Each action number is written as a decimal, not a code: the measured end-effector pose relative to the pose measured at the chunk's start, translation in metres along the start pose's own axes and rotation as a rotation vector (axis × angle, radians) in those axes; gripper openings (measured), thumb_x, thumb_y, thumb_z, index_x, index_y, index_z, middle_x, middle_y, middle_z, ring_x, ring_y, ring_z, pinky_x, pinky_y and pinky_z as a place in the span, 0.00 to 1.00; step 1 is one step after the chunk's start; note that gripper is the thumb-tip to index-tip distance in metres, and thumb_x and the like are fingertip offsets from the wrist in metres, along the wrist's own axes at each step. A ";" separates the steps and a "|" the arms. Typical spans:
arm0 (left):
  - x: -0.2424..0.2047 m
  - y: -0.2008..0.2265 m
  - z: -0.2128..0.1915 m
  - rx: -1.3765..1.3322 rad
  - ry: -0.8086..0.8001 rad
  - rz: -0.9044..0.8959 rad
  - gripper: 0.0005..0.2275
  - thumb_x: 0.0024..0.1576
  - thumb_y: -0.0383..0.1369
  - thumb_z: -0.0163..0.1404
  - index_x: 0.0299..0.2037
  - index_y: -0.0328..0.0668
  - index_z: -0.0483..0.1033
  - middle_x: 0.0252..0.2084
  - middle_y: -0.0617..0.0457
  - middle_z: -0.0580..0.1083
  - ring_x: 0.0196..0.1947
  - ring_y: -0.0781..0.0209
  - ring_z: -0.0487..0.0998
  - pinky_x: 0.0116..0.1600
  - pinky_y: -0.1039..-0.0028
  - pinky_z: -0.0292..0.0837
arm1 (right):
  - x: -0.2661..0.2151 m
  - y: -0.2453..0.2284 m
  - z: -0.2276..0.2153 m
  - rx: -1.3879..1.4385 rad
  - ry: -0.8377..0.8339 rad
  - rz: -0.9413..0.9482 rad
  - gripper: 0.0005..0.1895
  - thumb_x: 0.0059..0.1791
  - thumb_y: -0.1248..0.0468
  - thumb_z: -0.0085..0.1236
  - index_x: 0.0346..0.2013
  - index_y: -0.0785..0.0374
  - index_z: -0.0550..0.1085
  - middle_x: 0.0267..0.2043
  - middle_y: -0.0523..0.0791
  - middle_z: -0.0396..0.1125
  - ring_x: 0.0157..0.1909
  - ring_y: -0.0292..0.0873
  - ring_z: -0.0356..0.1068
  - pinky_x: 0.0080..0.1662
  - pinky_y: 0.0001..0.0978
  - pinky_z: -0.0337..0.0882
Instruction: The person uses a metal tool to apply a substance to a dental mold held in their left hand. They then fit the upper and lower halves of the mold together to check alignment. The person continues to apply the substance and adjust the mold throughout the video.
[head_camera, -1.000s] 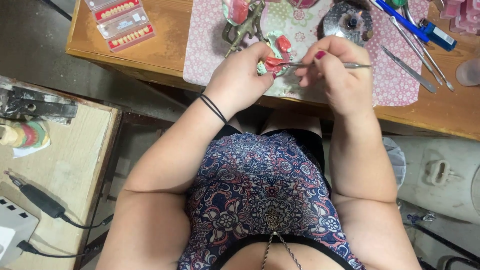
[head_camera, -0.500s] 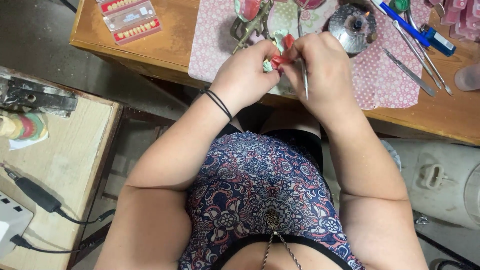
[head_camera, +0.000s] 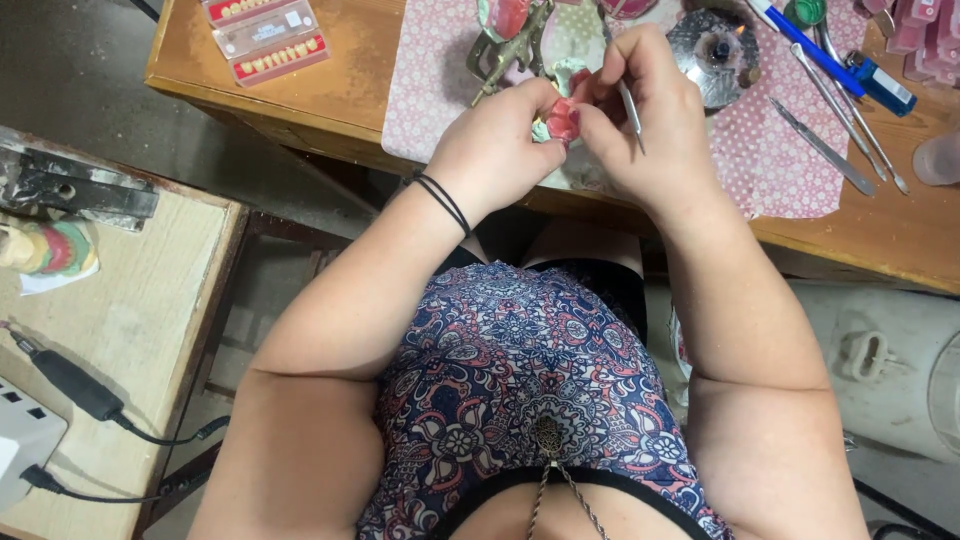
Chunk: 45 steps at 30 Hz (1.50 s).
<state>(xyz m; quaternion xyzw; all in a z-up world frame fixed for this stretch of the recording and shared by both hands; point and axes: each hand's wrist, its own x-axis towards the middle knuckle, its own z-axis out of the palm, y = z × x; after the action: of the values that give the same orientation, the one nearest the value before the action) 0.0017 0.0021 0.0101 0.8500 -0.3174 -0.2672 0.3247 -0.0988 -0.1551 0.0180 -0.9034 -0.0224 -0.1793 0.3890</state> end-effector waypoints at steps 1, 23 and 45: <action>0.000 -0.001 0.001 0.004 0.004 0.002 0.09 0.52 0.39 0.50 0.42 0.58 0.73 0.35 0.56 0.79 0.37 0.48 0.79 0.38 0.59 0.69 | -0.001 0.000 0.002 0.022 0.016 0.007 0.14 0.51 0.71 0.53 0.44 0.60 0.58 0.40 0.44 0.70 0.37 0.40 0.65 0.41 0.33 0.65; 0.000 0.001 0.001 0.048 0.005 0.029 0.07 0.52 0.37 0.49 0.40 0.57 0.71 0.36 0.55 0.79 0.37 0.46 0.78 0.38 0.56 0.68 | -0.004 0.021 0.014 -0.144 0.109 -0.340 0.16 0.47 0.85 0.51 0.40 0.67 0.59 0.41 0.53 0.67 0.42 0.54 0.66 0.47 0.45 0.63; -0.007 0.010 -0.002 -0.035 -0.074 0.053 0.08 0.61 0.34 0.51 0.49 0.52 0.74 0.27 0.63 0.72 0.17 0.72 0.63 0.25 0.77 0.57 | -0.053 0.036 -0.073 0.189 0.409 -0.007 0.19 0.57 0.80 0.57 0.44 0.63 0.54 0.43 0.58 0.71 0.51 0.54 0.77 0.55 0.39 0.71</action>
<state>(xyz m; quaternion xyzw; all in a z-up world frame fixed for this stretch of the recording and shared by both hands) -0.0051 0.0016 0.0201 0.8251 -0.3469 -0.2951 0.3344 -0.1645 -0.2268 0.0207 -0.8075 0.0371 -0.3574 0.4677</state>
